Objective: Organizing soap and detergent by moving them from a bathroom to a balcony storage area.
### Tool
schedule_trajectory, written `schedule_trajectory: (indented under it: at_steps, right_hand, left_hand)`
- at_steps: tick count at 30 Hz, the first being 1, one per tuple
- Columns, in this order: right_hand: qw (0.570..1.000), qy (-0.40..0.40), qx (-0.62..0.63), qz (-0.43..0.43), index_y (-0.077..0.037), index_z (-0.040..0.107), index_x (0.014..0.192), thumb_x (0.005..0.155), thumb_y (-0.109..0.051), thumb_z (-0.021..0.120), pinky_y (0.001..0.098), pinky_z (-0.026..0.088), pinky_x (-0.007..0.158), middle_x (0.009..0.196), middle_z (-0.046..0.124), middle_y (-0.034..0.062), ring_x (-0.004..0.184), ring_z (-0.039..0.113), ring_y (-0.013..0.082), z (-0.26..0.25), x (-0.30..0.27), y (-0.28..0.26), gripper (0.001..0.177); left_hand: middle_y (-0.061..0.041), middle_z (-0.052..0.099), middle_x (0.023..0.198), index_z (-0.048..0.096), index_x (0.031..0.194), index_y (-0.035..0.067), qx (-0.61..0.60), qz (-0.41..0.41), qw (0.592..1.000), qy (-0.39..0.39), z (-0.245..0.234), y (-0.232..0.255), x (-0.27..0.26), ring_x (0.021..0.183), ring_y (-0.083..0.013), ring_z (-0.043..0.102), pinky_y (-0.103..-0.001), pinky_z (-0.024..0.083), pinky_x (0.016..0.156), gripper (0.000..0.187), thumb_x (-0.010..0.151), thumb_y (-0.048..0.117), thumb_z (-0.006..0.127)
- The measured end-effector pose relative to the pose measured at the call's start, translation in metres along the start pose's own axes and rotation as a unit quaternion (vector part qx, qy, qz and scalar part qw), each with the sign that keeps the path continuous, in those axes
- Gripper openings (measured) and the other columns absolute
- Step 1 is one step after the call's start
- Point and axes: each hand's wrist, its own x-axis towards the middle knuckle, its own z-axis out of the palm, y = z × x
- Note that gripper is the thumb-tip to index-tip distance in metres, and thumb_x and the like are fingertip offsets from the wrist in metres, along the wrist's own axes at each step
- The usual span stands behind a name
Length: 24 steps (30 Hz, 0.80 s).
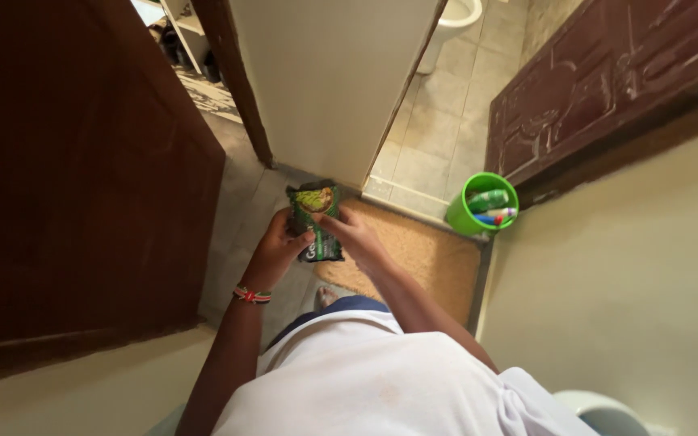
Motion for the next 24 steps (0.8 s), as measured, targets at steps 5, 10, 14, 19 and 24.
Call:
schedule_trajectory:
  at_steps: [5, 10, 14, 19, 24]
  right_hand:
    - [0.999, -0.021, -0.021, 0.037, 0.001, 0.063, 0.131, 0.094, -0.034, 0.070, 0.0330, 0.052, 0.091, 0.115, 0.072, 0.0108, 0.105, 0.065, 0.0171, 0.001, 0.023, -0.020, 0.052]
    - [0.995, -0.064, -0.029, 0.077, 0.004, 0.065, 0.129, 0.095, -0.029, 0.070, 0.0346, 0.053, 0.088, 0.113, 0.072, 0.0130, 0.101, 0.066, 0.0179, 0.013, 0.055, -0.006, 0.047]
    - [0.991, -0.111, -0.018, 0.074, 0.002, 0.063, 0.128, 0.095, -0.027, 0.071, 0.0333, 0.053, 0.091, 0.114, 0.071, 0.0107, 0.104, 0.066, 0.0170, 0.035, 0.086, 0.004, 0.045]
    - [0.989, -0.134, -0.050, 0.040, -0.001, 0.061, 0.129, 0.093, -0.029, 0.073, 0.0316, 0.051, 0.091, 0.114, 0.070, 0.0084, 0.105, 0.064, 0.0159, 0.078, 0.138, -0.018, 0.047]
    - [0.992, -0.113, -0.009, 0.054, -0.002, 0.062, 0.126, 0.092, -0.031, 0.072, 0.0331, 0.053, 0.080, 0.107, 0.069, 0.0077, 0.094, 0.065, 0.0165, 0.137, 0.191, -0.050, 0.045]
  left_hand:
    - [-0.006, 0.063, 0.121, 0.048, 0.143, 0.002, 0.054, -0.048, 0.996, 0.054, -0.008, 0.000, 0.014, 0.109, -0.0149, 0.061, -0.033, 0.052, 0.094, 0.061, 0.093, 0.029, 0.073]
    - [-0.007, 0.065, 0.121, 0.051, 0.138, 0.002, 0.060, -0.068, 0.991, 0.102, -0.024, 0.006, 0.010, 0.110, -0.0143, 0.063, -0.032, 0.053, 0.095, 0.056, 0.093, 0.026, 0.073]
    - [-0.007, 0.067, 0.117, 0.053, 0.137, 0.003, 0.124, -0.073, 0.977, 0.159, -0.049, 0.023, 0.009, 0.103, -0.0140, 0.066, -0.032, 0.056, 0.087, 0.056, 0.088, 0.018, 0.076]
    - [-0.005, 0.067, 0.119, 0.054, 0.136, 0.004, 0.113, -0.059, 0.973, 0.195, -0.095, 0.064, 0.028, 0.101, -0.0120, 0.066, -0.031, 0.057, 0.083, 0.054, 0.088, 0.016, 0.075]
    - [0.001, 0.065, 0.114, 0.049, 0.142, 0.006, 0.135, -0.012, 0.965, 0.224, -0.163, 0.072, 0.058, 0.091, -0.0083, 0.060, -0.026, 0.053, 0.076, 0.060, 0.089, 0.022, 0.073]
